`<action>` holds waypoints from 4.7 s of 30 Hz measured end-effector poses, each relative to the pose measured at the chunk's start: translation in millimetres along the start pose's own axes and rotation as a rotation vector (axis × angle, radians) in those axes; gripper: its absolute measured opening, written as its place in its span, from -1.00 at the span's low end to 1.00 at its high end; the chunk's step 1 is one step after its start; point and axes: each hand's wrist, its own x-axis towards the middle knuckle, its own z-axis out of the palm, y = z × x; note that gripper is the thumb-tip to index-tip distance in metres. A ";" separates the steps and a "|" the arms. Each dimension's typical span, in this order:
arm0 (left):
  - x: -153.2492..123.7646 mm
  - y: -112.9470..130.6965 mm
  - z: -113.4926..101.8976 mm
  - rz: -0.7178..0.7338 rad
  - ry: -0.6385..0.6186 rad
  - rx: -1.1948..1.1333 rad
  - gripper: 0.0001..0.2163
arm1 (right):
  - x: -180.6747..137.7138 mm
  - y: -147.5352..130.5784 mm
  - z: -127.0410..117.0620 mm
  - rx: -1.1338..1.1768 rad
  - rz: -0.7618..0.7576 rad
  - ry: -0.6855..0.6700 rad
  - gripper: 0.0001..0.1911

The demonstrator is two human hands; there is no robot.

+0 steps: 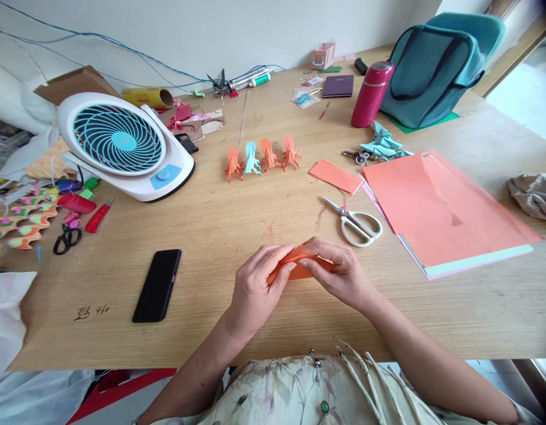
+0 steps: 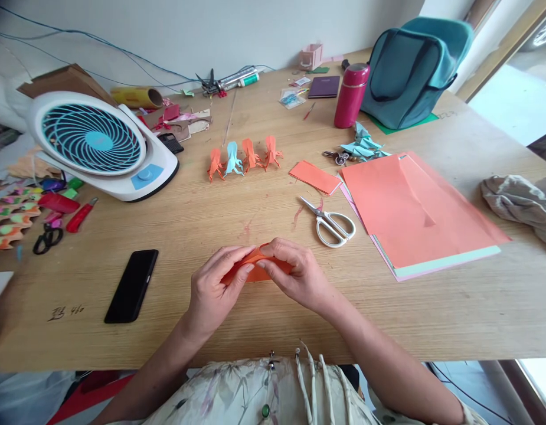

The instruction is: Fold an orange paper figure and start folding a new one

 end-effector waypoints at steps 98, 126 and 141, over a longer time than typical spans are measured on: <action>7.5 -8.1 -36.1 -0.042 0.089 0.092 -0.80 | 3.3 22.4 -9.7 0.401 0.225 0.516 -0.91; 3.2 -12.5 -32.5 -0.241 0.240 -0.127 -0.94 | 0.8 23.3 -9.9 0.411 0.218 0.576 -0.92; 6.1 -13.9 -33.5 -0.327 0.226 -0.291 -0.92 | -0.3 22.3 -10.3 0.512 0.266 0.573 -0.93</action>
